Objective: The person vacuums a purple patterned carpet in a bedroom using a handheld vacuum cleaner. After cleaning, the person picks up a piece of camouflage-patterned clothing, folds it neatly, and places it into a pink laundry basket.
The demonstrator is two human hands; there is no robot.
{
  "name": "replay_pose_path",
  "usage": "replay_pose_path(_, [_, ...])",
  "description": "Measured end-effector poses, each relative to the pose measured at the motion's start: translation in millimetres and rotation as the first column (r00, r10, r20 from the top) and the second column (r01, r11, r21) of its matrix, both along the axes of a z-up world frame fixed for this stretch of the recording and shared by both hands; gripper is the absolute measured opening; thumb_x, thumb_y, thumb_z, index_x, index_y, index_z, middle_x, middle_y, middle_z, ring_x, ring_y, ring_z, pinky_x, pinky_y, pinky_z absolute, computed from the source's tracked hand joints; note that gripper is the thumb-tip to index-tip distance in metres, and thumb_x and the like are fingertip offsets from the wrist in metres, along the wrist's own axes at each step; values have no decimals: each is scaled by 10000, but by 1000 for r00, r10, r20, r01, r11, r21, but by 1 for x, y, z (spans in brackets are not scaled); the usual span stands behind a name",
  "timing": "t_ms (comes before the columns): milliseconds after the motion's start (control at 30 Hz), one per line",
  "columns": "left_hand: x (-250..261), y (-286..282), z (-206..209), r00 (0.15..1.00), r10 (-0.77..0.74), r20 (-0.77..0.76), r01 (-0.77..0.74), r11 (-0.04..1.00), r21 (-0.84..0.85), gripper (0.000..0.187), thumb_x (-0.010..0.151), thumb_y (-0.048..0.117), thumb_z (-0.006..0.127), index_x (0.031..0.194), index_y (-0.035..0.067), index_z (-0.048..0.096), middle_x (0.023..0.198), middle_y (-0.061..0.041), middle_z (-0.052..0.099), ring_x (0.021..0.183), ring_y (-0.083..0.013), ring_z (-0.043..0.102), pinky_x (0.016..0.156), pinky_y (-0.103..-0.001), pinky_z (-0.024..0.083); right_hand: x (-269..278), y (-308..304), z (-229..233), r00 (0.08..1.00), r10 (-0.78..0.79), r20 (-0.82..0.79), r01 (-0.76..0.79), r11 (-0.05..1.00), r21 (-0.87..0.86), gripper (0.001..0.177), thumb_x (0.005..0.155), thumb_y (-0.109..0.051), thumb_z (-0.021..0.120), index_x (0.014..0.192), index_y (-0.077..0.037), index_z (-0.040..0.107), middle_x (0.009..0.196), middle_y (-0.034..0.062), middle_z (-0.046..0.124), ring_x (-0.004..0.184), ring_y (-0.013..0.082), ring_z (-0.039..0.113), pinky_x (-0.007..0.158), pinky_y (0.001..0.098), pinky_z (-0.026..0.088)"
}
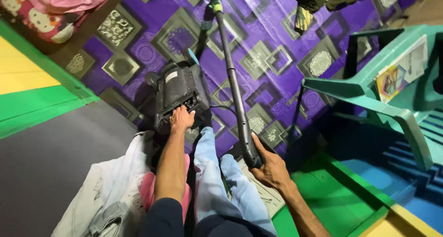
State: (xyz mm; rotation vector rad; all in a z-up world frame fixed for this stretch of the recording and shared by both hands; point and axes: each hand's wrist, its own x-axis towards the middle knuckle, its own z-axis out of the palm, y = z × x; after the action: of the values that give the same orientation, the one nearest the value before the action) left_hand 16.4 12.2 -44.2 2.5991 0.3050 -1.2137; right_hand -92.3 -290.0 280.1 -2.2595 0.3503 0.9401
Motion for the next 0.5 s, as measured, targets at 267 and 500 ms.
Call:
replay_pose_path(267, [-45, 23, -3, 998, 62, 32, -61, 998, -8, 639, 941, 515, 652, 1362, 43, 559, 1421, -181, 562, 1364, -383, 475, 1115, -502, 413, 14, -7, 14, 998, 39, -43, -41, 998, -49, 1112, 655, -209, 791, 1598, -373, 225, 907, 203, 740, 862, 410, 731, 787, 481, 559])
replay_pose_path(500, [-99, 28, -1, 979, 201, 41, -201, 980, -17, 617, 915, 475, 691, 1324, 28, 578, 1414, -195, 558, 1368, -384, 465, 1115, -486, 411, 28, -8, 32, 983, 149, -109, -158, 984, -83, 1113, 680, -186, 774, 1615, -339, 189, 862, 215, 720, 861, 393, 723, 805, 477, 544])
